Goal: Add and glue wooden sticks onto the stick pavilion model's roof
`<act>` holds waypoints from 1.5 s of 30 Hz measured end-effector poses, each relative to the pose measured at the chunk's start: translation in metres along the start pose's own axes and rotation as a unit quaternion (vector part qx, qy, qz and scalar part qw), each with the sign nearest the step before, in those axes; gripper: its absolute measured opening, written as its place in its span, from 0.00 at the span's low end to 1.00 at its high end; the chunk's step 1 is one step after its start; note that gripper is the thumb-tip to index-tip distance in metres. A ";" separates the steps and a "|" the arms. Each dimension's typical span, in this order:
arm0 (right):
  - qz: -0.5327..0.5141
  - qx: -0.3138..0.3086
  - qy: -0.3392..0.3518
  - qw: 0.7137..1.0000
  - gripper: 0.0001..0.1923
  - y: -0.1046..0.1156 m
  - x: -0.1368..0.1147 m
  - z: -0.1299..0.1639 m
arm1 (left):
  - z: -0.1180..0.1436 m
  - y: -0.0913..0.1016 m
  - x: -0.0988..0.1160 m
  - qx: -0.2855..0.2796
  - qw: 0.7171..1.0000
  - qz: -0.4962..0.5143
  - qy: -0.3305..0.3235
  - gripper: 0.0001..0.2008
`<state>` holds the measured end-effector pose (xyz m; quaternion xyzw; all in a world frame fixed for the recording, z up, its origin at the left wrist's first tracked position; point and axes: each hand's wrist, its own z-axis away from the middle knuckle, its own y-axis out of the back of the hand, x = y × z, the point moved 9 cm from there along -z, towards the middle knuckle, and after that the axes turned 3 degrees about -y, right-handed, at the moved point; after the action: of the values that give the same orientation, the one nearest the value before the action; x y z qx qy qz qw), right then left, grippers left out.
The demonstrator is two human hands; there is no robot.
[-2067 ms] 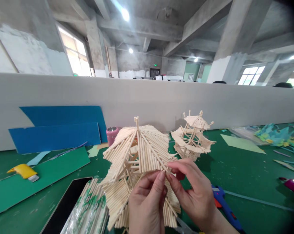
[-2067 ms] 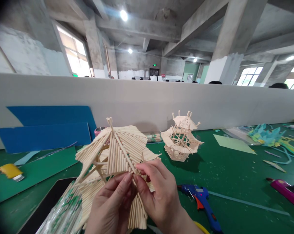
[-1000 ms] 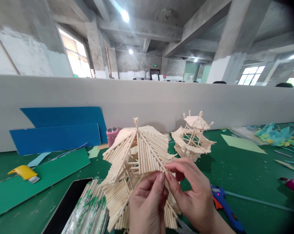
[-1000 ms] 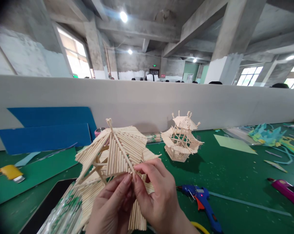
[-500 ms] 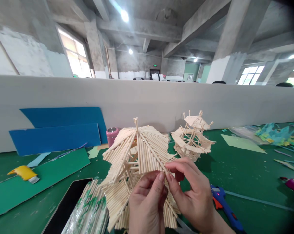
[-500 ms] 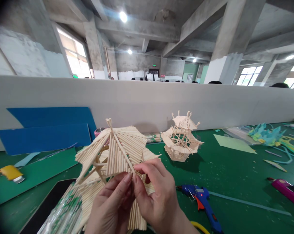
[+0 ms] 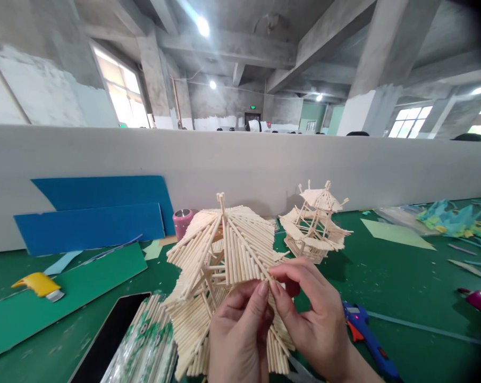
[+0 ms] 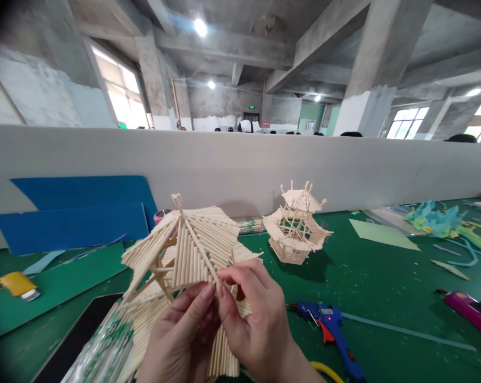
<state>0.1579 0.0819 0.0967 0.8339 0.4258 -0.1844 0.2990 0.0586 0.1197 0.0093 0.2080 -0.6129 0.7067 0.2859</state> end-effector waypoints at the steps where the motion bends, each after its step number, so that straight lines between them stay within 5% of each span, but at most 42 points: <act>1: -0.001 -0.002 0.000 1.000 0.10 0.000 0.000 0.000 | 0.000 0.000 0.000 0.000 1.000 0.000 0.001 0.10; 45: -0.007 -0.005 -0.007 1.000 0.13 0.001 -0.001 0.002 | 0.002 0.002 -0.001 0.003 1.000 -0.003 -0.001 0.11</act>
<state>0.1582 0.0793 0.0965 0.8282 0.4300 -0.1905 0.3049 0.0580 0.1175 0.0072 0.2117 -0.6105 0.7075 0.2863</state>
